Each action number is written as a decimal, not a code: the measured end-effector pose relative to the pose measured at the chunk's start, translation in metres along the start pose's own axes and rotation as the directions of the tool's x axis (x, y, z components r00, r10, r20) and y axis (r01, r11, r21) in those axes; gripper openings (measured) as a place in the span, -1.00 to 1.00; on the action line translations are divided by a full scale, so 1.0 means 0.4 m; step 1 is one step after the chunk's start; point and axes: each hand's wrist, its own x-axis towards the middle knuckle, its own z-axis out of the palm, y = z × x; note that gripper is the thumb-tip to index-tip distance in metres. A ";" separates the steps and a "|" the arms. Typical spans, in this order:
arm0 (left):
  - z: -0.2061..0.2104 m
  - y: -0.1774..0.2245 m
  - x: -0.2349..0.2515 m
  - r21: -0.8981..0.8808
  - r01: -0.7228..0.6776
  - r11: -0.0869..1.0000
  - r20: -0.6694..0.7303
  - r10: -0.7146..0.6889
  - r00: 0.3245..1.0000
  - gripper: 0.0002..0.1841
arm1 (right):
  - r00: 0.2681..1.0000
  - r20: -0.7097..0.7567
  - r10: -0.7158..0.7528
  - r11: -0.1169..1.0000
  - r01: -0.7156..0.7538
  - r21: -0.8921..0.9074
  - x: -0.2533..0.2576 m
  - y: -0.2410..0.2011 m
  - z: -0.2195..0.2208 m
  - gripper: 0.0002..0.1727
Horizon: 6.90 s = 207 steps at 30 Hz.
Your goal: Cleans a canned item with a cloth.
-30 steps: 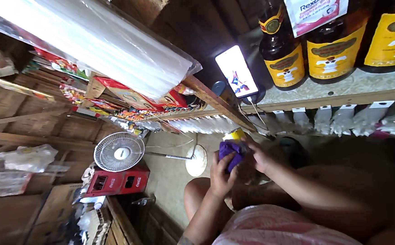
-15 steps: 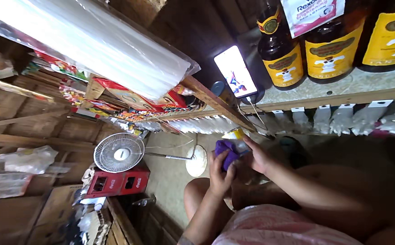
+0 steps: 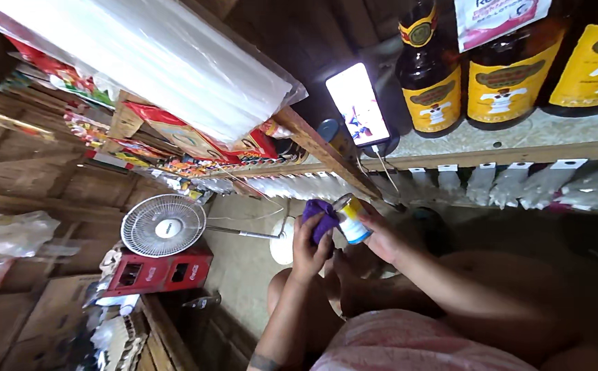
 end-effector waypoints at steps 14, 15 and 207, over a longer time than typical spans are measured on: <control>-0.017 -0.101 -0.012 -0.189 0.074 0.979 0.075 -0.061 0.995 -0.55 | 0.989 -0.073 -0.131 0.970 0.113 -0.213 0.033 0.017 -0.024 -0.04; -0.012 -0.105 -0.017 -0.218 0.098 0.971 0.069 -0.085 0.994 -0.55 | 0.990 -0.079 -0.119 0.977 0.103 -0.186 0.033 0.018 -0.023 -0.04; -0.007 -0.200 -0.059 -0.286 0.251 0.925 0.438 -0.107 0.893 -0.72 | 0.935 -0.235 -0.267 0.899 0.154 -0.409 0.056 0.084 -0.089 -0.33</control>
